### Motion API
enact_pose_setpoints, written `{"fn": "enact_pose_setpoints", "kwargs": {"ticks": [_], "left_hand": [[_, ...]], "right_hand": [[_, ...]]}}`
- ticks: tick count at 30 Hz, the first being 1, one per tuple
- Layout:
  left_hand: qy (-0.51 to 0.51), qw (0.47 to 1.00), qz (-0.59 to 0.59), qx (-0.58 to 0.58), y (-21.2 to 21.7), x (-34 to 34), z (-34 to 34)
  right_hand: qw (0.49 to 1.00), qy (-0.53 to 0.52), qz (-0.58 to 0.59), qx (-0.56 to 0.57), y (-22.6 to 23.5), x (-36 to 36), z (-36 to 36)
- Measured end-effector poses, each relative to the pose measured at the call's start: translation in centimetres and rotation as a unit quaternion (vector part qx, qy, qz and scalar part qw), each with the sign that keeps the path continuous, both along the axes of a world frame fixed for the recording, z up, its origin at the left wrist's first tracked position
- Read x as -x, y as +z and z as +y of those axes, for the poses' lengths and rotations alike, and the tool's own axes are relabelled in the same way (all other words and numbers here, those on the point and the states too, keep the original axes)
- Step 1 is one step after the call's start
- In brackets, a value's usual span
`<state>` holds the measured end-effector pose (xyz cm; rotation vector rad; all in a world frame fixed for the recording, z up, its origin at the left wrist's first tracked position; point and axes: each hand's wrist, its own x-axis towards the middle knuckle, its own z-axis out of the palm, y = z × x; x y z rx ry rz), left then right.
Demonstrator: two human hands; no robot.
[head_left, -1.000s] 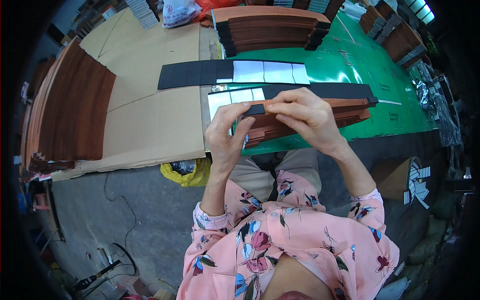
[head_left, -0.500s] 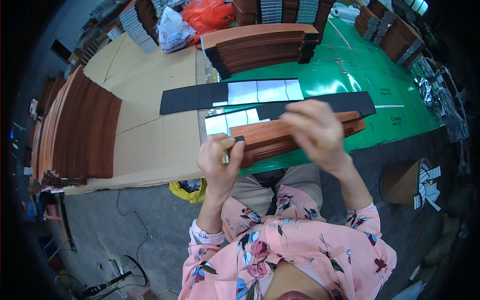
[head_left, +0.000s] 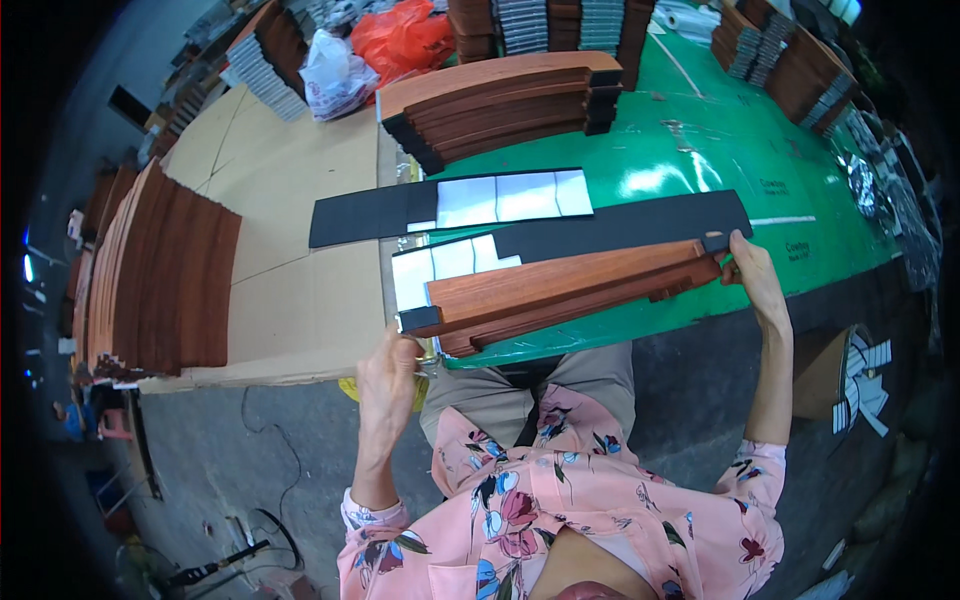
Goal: Applying adhesive strips and fitting together wood-textured furniture components at a work table.
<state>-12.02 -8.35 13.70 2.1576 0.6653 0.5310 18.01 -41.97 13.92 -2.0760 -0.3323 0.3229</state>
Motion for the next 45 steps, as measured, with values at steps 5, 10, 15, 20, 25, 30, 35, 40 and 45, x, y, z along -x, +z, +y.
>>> {"fn": "enact_pose_setpoints", "kwargs": {"ticks": [5,10,15,20,25,30,35,40,45], "left_hand": [[0.022,0.974,-0.107,0.198,2.5,0.8,0.6],[0.026,0.984,-0.17,0.053,6.8,-4.9,5.2],[-0.007,0.971,-0.217,0.099,7.2,-15.7,13.0],[0.063,0.961,-0.246,0.109,4.1,-25.3,18.6],[0.078,0.974,-0.158,0.141,1.1,-27.4,21.7],[0.083,0.987,-0.097,0.101,-1.2,-27.3,23.1],[0.118,0.984,-0.122,0.059,-1.5,-28.1,21.8],[0.054,0.993,-0.086,0.052,-2.2,-26.9,24.1],[0.096,0.994,-0.05,-0.025,-1.4,-27.7,22.0]], "right_hand": [[0.988,0.049,0.029,-0.145,3.4,1.3,0.0],[0.982,0.056,-0.049,-0.172,4.6,-3.4,2.9],[0.981,0.096,-0.086,-0.148,5.6,-12.1,11.4],[0.983,0.084,-0.146,-0.074,3.9,-20.9,18.5],[0.983,0.051,-0.162,0.075,3.8,-21.7,21.6],[0.966,0.065,-0.222,0.115,2.5,-23.8,22.4],[0.966,0.055,-0.202,0.15,3.2,-23.1,21.9],[0.946,0.092,-0.292,0.111,1.5,-23.4,22.0],[0.954,0.084,-0.27,0.101,1.3,-23.0,21.3]]}}
